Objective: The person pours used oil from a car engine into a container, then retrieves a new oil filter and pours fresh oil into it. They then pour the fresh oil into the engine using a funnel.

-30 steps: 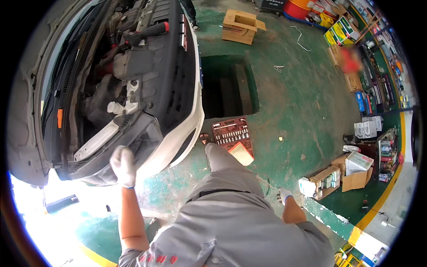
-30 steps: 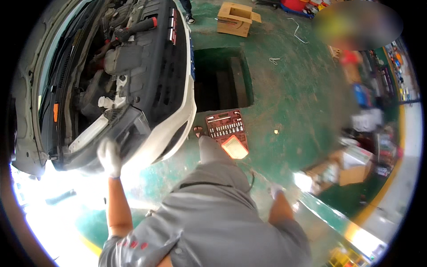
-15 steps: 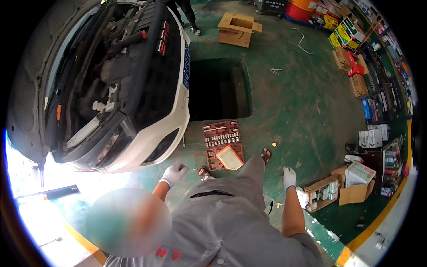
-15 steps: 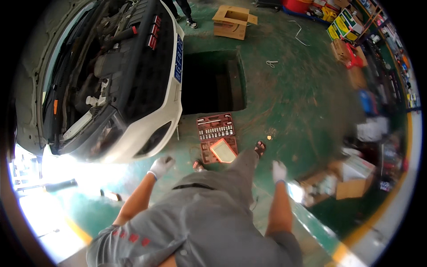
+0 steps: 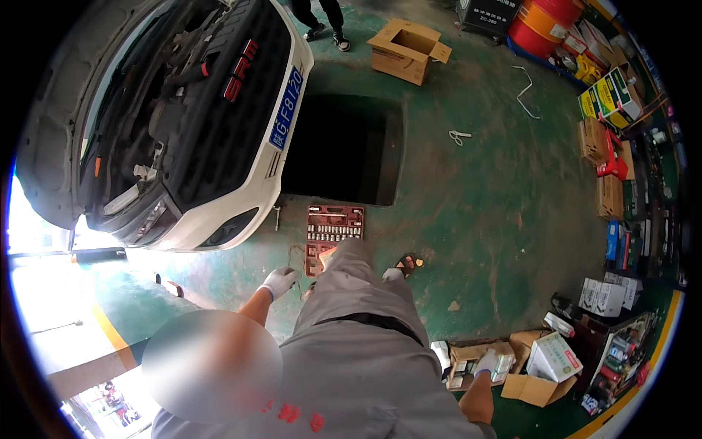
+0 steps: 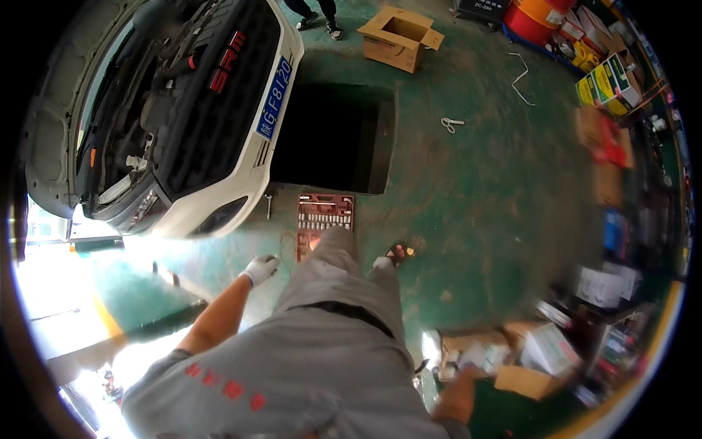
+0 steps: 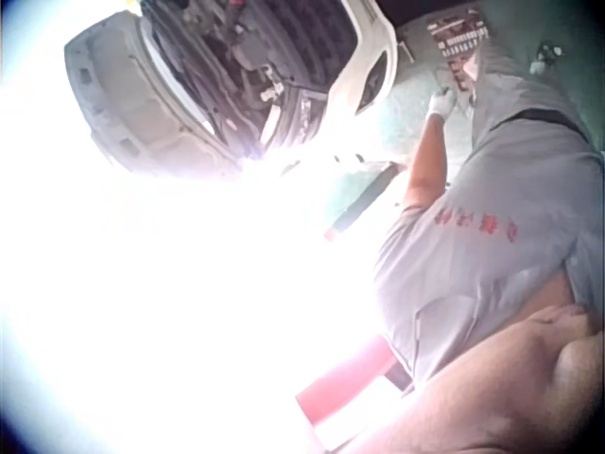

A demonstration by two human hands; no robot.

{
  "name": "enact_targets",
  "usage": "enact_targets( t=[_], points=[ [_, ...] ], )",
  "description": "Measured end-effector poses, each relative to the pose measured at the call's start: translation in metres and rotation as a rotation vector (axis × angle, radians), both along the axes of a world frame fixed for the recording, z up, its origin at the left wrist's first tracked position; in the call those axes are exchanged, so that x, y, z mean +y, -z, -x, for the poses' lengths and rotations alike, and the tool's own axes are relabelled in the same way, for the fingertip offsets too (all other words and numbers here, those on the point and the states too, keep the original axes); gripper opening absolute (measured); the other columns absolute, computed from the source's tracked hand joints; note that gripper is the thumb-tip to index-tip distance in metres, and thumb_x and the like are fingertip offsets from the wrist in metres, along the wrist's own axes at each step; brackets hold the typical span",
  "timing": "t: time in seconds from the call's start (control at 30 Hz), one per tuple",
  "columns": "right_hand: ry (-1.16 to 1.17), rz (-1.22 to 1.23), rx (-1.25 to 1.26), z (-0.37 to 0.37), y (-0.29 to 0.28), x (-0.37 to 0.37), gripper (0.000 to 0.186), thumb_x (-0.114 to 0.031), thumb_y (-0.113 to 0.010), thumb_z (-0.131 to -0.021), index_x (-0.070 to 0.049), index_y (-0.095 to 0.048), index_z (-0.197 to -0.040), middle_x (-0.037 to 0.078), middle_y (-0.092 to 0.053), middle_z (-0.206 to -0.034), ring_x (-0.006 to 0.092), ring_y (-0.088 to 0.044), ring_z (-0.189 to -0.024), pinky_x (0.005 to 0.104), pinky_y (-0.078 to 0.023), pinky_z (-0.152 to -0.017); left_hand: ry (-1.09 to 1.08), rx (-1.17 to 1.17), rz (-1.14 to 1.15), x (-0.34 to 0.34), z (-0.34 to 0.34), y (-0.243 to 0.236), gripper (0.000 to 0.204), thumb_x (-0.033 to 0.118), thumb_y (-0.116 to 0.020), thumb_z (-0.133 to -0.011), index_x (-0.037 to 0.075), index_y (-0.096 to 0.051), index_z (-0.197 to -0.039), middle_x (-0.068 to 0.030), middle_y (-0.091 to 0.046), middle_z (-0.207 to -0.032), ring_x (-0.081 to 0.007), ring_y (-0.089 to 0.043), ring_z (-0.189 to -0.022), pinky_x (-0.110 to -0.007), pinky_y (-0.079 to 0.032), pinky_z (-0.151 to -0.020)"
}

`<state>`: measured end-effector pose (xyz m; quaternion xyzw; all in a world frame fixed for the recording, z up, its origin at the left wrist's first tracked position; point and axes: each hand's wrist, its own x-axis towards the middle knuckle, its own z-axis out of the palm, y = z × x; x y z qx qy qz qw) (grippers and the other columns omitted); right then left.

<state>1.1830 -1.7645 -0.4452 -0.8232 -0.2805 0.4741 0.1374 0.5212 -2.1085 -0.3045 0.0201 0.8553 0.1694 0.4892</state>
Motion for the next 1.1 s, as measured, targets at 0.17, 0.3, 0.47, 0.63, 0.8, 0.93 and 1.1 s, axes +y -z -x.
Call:
enact_targets(
  t=[0.17,0.3,0.47,0.63,0.8,0.93,1.1],
  points=[
    [-0.219,-0.073,-0.033,0.030,-0.005,0.086,0.029,-0.027,-0.050,-0.087,-0.002,-0.063,-0.089,0.009,-0.058,-0.077,0.0190,-0.053,-0.067,0.0330,-0.043,-0.055,0.074,0.062,-0.054,0.080,-0.004,0.016,0.049,0.039,-0.056,-0.085,0.000,-0.064,-0.111,-0.0215,-0.066,-0.105,-0.0310,-0.064,-0.100,-0.036,-0.047,-0.087],
    [-0.527,-0.171,0.020,0.113,-0.003,0.134,0.033,-0.028,-0.046,-0.092,0.000,-0.063,-0.090,0.013,-0.061,-0.082,0.0220,-0.056,-0.076,0.0349,-0.044,-0.066,0.240,-0.005,0.014,0.131,0.004,0.048,0.050,0.044,-0.056,-0.084,0.001,-0.065,-0.110,-0.0217,-0.066,-0.107,-0.0327,-0.063,-0.102,-0.038,-0.047,-0.089],
    [-0.730,-0.168,-0.084,0.211,-0.015,0.212,0.053,-0.040,-0.038,-0.097,0.007,-0.061,-0.104,0.019,-0.061,-0.092,0.0281,-0.056,-0.086,0.0387,-0.043,-0.079,0.455,0.030,0.117,0.185,0.020,0.135,0.050,0.048,-0.049,-0.087,0.008,-0.066,-0.111,-0.0201,-0.065,-0.110,-0.0330,-0.062,-0.105,-0.041,-0.049,-0.089],
    [-0.735,-0.232,-0.171,0.266,-0.022,0.284,0.045,-0.038,-0.042,-0.093,0.004,-0.059,-0.088,0.018,-0.064,-0.084,0.0328,-0.061,-0.081,0.0424,-0.047,-0.075,0.572,-0.182,0.167,0.301,0.117,0.193,0.044,0.039,-0.051,-0.087,0.008,-0.066,-0.114,-0.0168,-0.062,-0.120,-0.0311,-0.058,-0.113,-0.038,-0.045,-0.096],
    [-0.656,-0.230,-0.168,0.306,-0.012,0.350,0.044,-0.029,-0.054,-0.086,0.006,-0.059,-0.112,0.017,-0.066,-0.085,0.0243,-0.063,-0.073,0.0368,-0.050,-0.066,0.972,0.167,0.049,0.539,0.225,0.095,0.051,0.041,-0.050,-0.083,0.001,-0.066,-0.109,-0.0226,-0.062,-0.116,-0.0358,-0.058,-0.112,-0.042,-0.046,-0.094],
    [-0.749,-0.145,-0.143,0.334,0.005,0.396,0.051,-0.030,-0.055,-0.086,0.006,-0.053,-0.123,0.019,-0.066,-0.094,0.0235,-0.064,-0.077,0.0362,-0.051,-0.069,0.736,0.437,-0.292,0.717,0.293,0.034,0.050,0.038,-0.050,-0.085,0.000,-0.060,-0.117,-0.0232,-0.060,-0.120,-0.0369,-0.055,-0.114,-0.040,-0.043,-0.096],
    [-0.868,-0.008,-0.232,0.386,-0.022,0.453,0.054,-0.042,-0.055,-0.081,0.005,-0.062,-0.108,0.028,-0.065,-0.101,0.0390,-0.064,-0.095,0.0428,-0.050,-0.081,0.587,0.472,-0.475,0.857,0.324,-0.014,0.046,0.038,-0.053,-0.087,0.001,-0.062,-0.113,-0.0217,-0.063,-0.113,-0.0362,-0.058,-0.110,-0.040,-0.045,-0.094]
  ],
)
